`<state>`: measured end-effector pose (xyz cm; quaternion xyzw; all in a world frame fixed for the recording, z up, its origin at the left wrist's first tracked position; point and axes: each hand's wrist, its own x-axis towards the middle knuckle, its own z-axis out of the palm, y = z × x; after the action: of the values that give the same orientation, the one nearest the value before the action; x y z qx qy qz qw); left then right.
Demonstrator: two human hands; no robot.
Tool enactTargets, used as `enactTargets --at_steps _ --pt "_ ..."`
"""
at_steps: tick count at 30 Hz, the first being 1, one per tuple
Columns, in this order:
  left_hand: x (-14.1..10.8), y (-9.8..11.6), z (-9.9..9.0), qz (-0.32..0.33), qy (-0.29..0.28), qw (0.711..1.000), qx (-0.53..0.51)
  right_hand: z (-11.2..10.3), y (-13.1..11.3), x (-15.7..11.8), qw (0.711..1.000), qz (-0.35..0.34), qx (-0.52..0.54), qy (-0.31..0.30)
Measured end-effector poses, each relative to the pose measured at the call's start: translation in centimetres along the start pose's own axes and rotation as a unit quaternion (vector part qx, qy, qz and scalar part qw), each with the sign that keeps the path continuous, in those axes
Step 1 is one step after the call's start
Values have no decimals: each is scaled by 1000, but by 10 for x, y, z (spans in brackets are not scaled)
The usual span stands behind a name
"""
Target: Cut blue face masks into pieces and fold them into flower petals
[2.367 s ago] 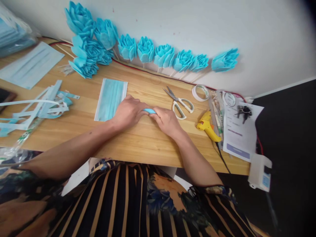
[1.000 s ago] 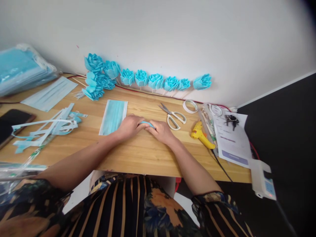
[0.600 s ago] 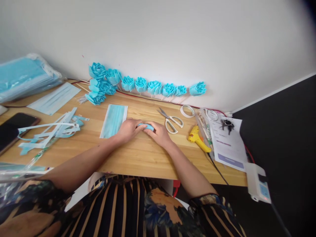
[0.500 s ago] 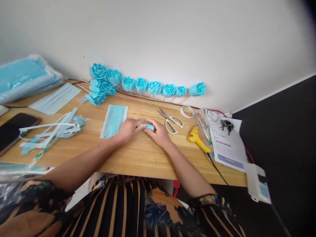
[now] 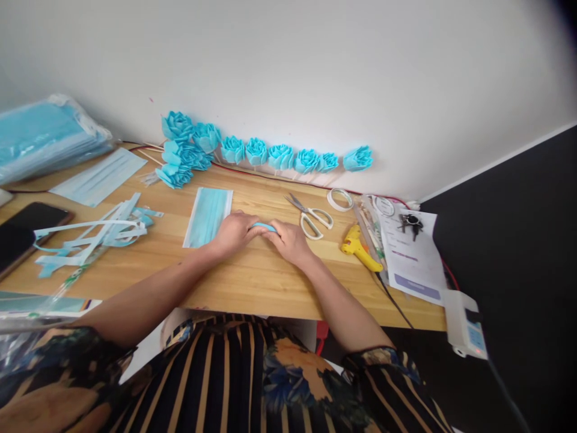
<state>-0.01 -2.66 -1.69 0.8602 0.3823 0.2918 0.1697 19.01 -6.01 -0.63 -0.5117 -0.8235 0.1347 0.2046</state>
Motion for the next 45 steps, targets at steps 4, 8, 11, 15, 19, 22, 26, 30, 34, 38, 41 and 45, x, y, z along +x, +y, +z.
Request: enactTargets --at_steps 4,8,11,15,19,22,26,30,34,38,41,45 --pt "0 -1 1 4 -8 1000 -2 0 2 0 1000 -13 -23 -4" --pt "0 -1 1 -2 -4 999 -36 4 6 0 1000 -15 -15 6" --pt "1 1 -1 -20 -10 997 -74 5 8 0 1000 1 7 12" --pt "2 1 -4 -68 -33 994 -77 4 9 0 999 19 48 19" --pt "2 -1 -5 -56 -52 995 -61 3 8 1 998 26 47 27" --pt "3 -3 -6 -41 -60 996 -49 2 9 1 998 33 48 34" --pt "4 -7 -6 -21 -65 997 -34 1 11 1 996 36 61 49" --pt "5 -10 -5 -7 -47 999 -14 1 12 2 994 26 80 64" --pt "3 -10 -2 6 -40 999 17 -1 9 1 997 19 50 53" --pt "0 -10 1 28 -39 998 44 -3 6 -1 1000 -10 3 27" --pt "-1 -9 3 37 -42 997 55 -2 7 -1 999 -34 -29 24" --pt "1 -7 2 19 -22 999 35 0 9 1 999 -9 -28 35"
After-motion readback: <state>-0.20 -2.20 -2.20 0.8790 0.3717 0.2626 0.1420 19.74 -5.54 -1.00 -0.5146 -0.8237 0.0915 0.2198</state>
